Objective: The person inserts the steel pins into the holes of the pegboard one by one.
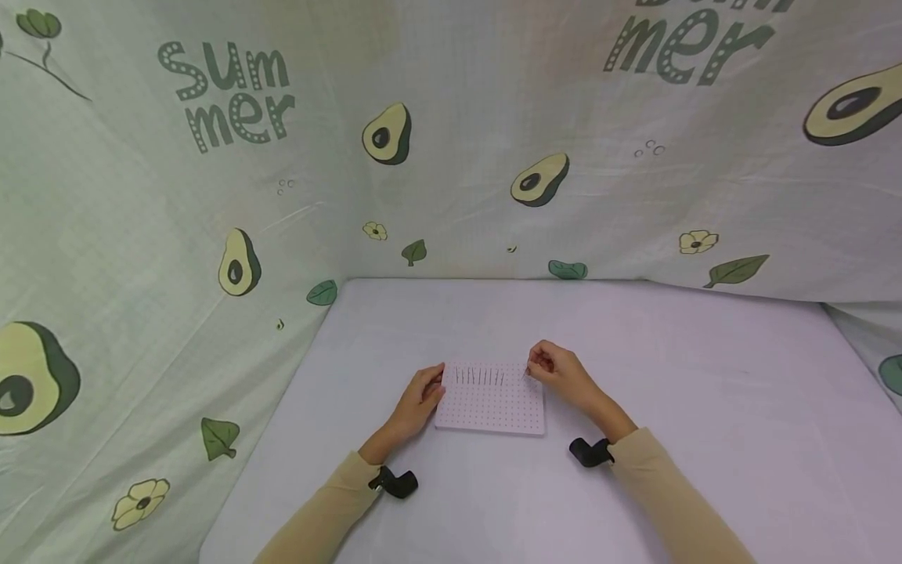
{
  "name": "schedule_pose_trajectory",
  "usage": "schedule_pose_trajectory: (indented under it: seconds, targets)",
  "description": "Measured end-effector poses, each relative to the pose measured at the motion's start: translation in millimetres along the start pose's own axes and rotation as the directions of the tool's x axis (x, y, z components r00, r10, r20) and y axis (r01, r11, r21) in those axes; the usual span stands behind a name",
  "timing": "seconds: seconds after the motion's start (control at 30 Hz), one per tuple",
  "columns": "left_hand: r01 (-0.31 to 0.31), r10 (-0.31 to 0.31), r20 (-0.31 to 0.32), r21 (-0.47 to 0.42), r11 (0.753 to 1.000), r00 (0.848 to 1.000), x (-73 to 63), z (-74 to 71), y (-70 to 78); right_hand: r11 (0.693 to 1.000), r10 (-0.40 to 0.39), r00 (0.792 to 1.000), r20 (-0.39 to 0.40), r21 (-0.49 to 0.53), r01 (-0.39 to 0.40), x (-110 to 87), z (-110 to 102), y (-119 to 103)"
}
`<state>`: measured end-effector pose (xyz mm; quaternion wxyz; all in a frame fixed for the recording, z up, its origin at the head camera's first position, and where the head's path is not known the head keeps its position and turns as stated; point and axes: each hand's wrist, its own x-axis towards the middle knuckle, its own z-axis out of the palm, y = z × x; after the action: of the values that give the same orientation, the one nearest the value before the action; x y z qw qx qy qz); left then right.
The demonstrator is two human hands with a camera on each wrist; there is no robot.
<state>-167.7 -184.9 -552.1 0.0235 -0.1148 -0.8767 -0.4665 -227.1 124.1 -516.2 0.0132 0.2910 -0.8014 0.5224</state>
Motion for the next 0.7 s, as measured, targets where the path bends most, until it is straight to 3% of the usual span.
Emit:
schedule_pose_trajectory:
  seconds: [0.17,0.4,0.7]
  targets:
    - [0.006,-0.006,0.004,0.002,1.0,1.0,0.3,-0.1,0.1,1.0,0.002,1.0,0.019,0.031,-0.003,2.1,8,3]
    - [0.005,-0.005,0.001,0.007,1.0,1.0,0.0,-0.6,0.8,0.999,0.004,1.0,0.019,-0.036,-0.004,4.2,17,-2]
    - [0.0,0.0,0.006,0.002,1.0,1.0,0.0,-1.4,0.9,0.999,-0.006,0.999,0.036,-0.049,0.008,5.4,23,-3]
